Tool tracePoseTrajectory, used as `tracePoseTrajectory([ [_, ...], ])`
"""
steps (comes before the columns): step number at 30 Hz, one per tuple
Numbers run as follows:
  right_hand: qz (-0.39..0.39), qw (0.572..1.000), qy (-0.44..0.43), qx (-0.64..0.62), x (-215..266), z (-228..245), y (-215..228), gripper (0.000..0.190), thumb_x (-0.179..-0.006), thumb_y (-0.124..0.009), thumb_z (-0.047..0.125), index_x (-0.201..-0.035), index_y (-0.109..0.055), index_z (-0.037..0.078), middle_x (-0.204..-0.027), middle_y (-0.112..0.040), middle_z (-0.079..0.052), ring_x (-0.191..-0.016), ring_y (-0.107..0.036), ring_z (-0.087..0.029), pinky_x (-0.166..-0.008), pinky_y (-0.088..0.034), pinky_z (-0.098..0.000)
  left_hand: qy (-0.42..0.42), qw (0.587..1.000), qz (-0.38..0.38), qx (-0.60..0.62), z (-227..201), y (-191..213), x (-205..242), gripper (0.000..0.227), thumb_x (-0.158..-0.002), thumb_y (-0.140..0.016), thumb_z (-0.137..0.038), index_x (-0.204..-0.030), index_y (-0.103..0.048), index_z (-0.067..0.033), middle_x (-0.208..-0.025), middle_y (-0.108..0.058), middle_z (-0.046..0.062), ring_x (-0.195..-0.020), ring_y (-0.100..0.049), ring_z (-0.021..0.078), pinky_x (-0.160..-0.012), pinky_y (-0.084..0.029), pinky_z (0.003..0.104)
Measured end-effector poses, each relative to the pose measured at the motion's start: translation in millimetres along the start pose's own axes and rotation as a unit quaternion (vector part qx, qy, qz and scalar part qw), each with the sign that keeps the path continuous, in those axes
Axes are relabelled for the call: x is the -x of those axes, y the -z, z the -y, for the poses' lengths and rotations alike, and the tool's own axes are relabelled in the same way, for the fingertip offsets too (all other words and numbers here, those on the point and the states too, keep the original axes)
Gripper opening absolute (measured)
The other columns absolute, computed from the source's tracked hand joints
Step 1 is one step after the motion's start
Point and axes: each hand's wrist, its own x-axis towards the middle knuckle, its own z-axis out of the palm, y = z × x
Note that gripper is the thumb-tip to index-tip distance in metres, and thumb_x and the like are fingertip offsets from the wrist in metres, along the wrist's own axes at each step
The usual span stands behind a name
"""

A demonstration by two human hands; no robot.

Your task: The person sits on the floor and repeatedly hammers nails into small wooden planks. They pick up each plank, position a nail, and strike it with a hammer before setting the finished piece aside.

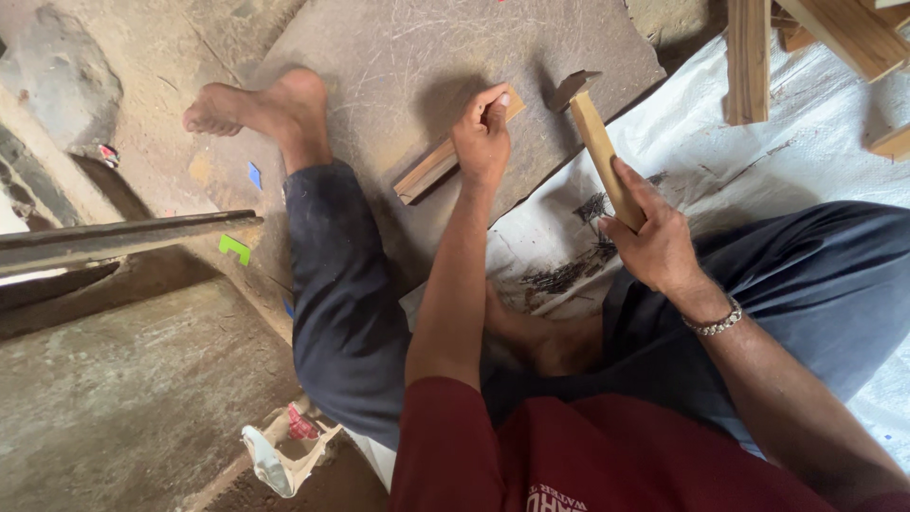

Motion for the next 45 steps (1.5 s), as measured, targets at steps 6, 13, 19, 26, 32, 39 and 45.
tracePoseTrajectory([
  [6, 0.008, 0.999, -0.039, -0.002, 2.1, 0.0, -1.4, 0.078, -0.090, -0.077, 0.014, -0.158, -0.041, 0.015, -0.149, -0.057, -0.018, -0.123, -0.065, -0.029, -0.102, -0.056, -0.0388, 0.008, 1.000, -0.016, -0.010, 3.0, -4.5, 5.6, 0.013, -0.100, -0.070, -0.010, -0.112, -0.074, -0.0069, -0.103, -0.078, 0.009, -0.093, -0.076, 0.0170, -0.080, -0.060, 0.029],
  [13, -0.006, 1.000, -0.004, -0.001, 0.2, -0.4, -2.4, 0.077, -0.090, -0.078, 0.013, -0.158, -0.042, 0.011, -0.151, -0.056, -0.020, -0.126, -0.064, -0.031, -0.102, -0.056, -0.0400, -0.036, 0.998, -0.019, -0.055, -6.2, -4.2, 1.2, 0.012, -0.097, -0.072, -0.010, -0.109, -0.074, -0.0082, -0.100, -0.076, 0.007, -0.091, -0.073, 0.0200, -0.078, -0.058, 0.032],
  [19, 0.003, 1.000, -0.012, 0.006, -1.3, -2.5, -4.3, 0.078, -0.090, -0.078, 0.013, -0.158, -0.040, 0.010, -0.150, -0.055, -0.022, -0.120, -0.067, -0.031, -0.099, -0.058, -0.0404, -0.065, 0.993, -0.031, -0.092, -10.7, -2.3, 0.5, 0.011, -0.097, -0.072, -0.009, -0.108, -0.074, -0.0095, -0.099, -0.075, 0.006, -0.092, -0.071, 0.0215, -0.079, -0.057, 0.034],
  [26, 0.002, 1.000, -0.001, 0.013, -0.8, -5.1, -7.0, 0.075, -0.092, -0.077, 0.013, -0.157, -0.041, 0.009, -0.152, -0.053, -0.023, -0.120, -0.067, -0.034, -0.096, -0.059, -0.0394, -0.090, 0.991, -0.023, -0.099, -8.1, -3.7, 3.2, 0.017, -0.095, -0.074, -0.005, -0.112, -0.073, -0.0091, -0.099, -0.074, 0.004, -0.089, -0.070, 0.0198, -0.077, -0.056, 0.033],
  [32, 0.010, 0.997, -0.018, 0.077, -6.4, 22.0, 0.4, 0.075, -0.088, -0.079, 0.010, -0.156, -0.046, 0.010, -0.139, -0.063, -0.021, -0.112, -0.070, -0.033, -0.094, -0.058, -0.0419, -0.134, 0.984, -0.045, -0.112, -3.1, -4.8, 0.1, 0.028, -0.089, -0.077, -0.003, -0.115, -0.072, -0.0124, -0.098, -0.074, 0.000, -0.084, -0.067, 0.0159, -0.077, -0.056, 0.032],
  [39, -0.064, 0.976, 0.194, 0.081, -16.9, 53.2, 5.5, 0.065, -0.096, -0.078, 0.007, -0.155, -0.051, 0.006, -0.129, -0.069, -0.020, -0.111, -0.072, -0.033, -0.092, -0.061, -0.0395, -0.036, 0.998, -0.055, 0.007, -0.2, -11.6, 8.5, 0.064, -0.093, -0.074, 0.002, -0.150, -0.049, -0.0139, -0.096, -0.073, -0.003, -0.078, -0.070, 0.0083, -0.070, -0.059, 0.024],
  [45, 0.016, 0.983, 0.114, 0.145, -34.8, 59.9, -1.7, 0.066, -0.091, -0.077, 0.005, -0.152, -0.053, 0.004, -0.093, -0.073, -0.021, -0.068, -0.072, -0.028, -0.058, -0.060, -0.0368, -0.027, 0.997, -0.053, -0.055, 0.7, -10.8, 8.5, 0.068, -0.091, -0.076, 0.001, -0.152, -0.048, -0.0111, -0.085, -0.069, -0.004, -0.074, -0.064, 0.0069, -0.068, -0.057, 0.023],
])
